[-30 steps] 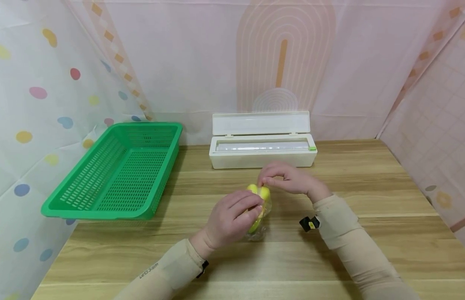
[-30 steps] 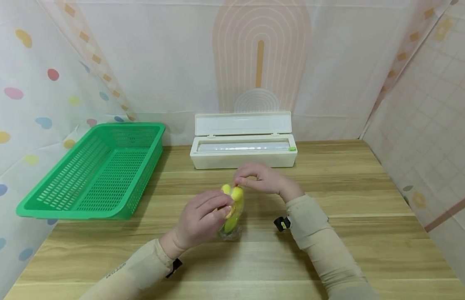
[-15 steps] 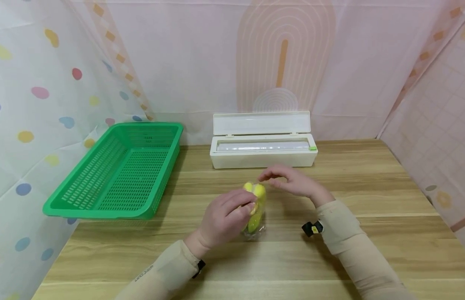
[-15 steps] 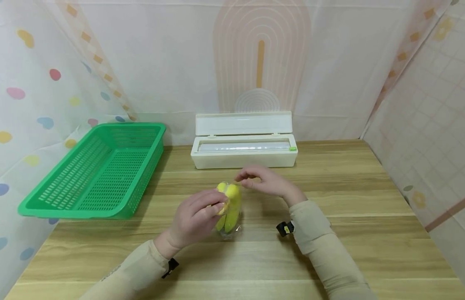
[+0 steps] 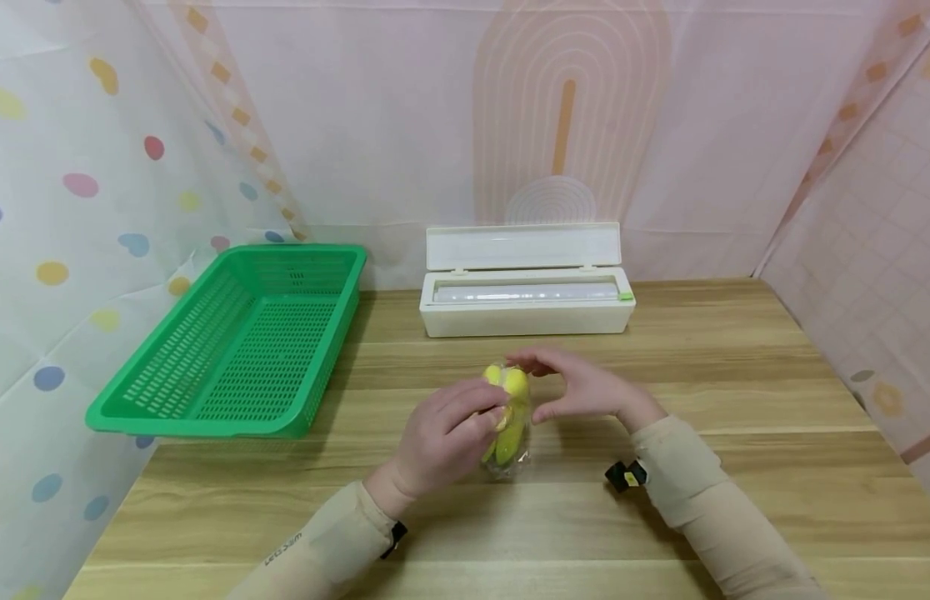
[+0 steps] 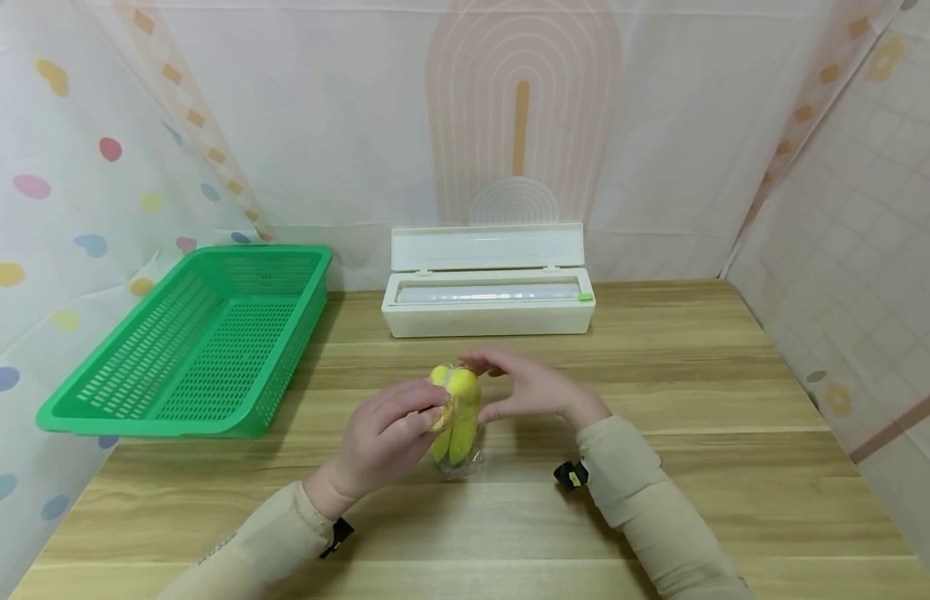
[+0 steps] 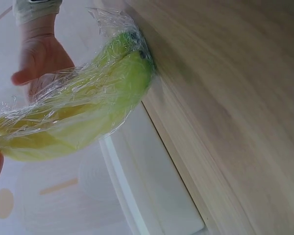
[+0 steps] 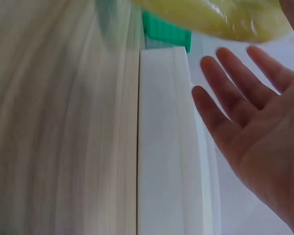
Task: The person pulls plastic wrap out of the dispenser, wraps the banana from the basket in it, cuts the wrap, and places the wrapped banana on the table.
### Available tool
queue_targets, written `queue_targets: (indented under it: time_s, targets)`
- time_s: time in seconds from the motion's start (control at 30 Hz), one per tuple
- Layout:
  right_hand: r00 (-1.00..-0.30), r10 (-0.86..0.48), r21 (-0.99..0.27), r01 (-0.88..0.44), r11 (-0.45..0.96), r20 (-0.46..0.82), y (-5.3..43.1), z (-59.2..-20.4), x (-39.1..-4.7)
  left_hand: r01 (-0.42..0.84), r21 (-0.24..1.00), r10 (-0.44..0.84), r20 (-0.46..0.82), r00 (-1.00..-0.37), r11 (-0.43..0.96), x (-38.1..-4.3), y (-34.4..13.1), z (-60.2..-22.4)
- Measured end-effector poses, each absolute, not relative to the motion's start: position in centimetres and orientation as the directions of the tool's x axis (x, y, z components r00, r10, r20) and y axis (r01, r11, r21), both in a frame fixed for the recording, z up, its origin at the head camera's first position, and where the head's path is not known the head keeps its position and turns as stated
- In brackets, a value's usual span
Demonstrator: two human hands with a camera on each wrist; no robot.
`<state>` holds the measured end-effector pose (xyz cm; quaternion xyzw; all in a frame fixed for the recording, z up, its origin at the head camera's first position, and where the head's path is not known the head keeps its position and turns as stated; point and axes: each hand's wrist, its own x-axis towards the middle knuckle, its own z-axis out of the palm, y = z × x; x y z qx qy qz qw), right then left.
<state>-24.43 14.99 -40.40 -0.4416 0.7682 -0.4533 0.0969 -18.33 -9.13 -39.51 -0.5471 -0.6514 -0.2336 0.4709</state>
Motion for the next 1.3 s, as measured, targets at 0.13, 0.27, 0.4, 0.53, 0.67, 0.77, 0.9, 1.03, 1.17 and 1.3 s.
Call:
queue_targets:
  time_s: [0.13,0.27,0.4,0.53,0.67,0.77,0.9,1.03,1.17,1.3]
  targets:
    - [-0.593,-0.737,-0.762,-0.625,0.168,0.324,14.5,-40.3,-23.7,0.932,-0.201,0.499,0.866,0.025,0.302,-18.2,-9.2,-39.5]
    - [-0.598,-0.711,-0.722,-0.667,0.184,0.371,13.7,-40.2,-22.9,0.930,-0.194,0.492,0.870,0.018,0.311,-18.2,-9.2,-39.5]
    - [-0.600,-0.692,-0.683,-0.699,0.211,0.401,12.9,-40.2,-22.5,0.932,-0.190,0.480,0.877,0.020,0.309,-18.2,-9.2,-39.5]
    - [-0.612,-0.678,-0.663,-0.708,0.243,0.406,12.4,-40.5,-22.4,0.932,-0.191,0.461,0.887,0.030,0.307,-18.2,-9.2,-39.5]
    - [-0.637,-0.664,-0.656,-0.699,0.284,0.391,12.3,-41.0,-22.5,0.934,-0.179,0.457,0.889,0.020,0.309,-18.2,-9.2,-39.6]
    - [-0.651,-0.653,-0.653,-0.693,0.304,0.386,12.2,-41.0,-22.5,0.932,-0.174,0.456,0.890,0.011,0.317,-18.1,-9.4,-39.8]
    - [-0.663,-0.639,-0.641,-0.694,0.328,0.391,12.0,-40.9,-22.4,0.923,-0.175,0.456,0.890,0.000,0.342,-18.1,-9.7,-39.9]
    - [-0.668,-0.622,-0.625,-0.702,0.342,0.409,11.8,-41.0,-22.3,0.906,-0.133,0.481,0.873,-0.085,0.402,-18.1,-10.3,-39.8]
    - [-0.662,-0.612,-0.607,-0.716,0.346,0.432,11.6,-40.9,-22.2,0.886,-0.106,0.495,0.856,-0.150,0.451,-18.0,-10.9,-39.4]
    - [-0.668,-0.598,-0.591,-0.719,0.366,0.442,11.4,-40.5,-22.2,0.874,-0.078,0.493,0.848,-0.195,0.480,-17.8,-11.0,-38.7]
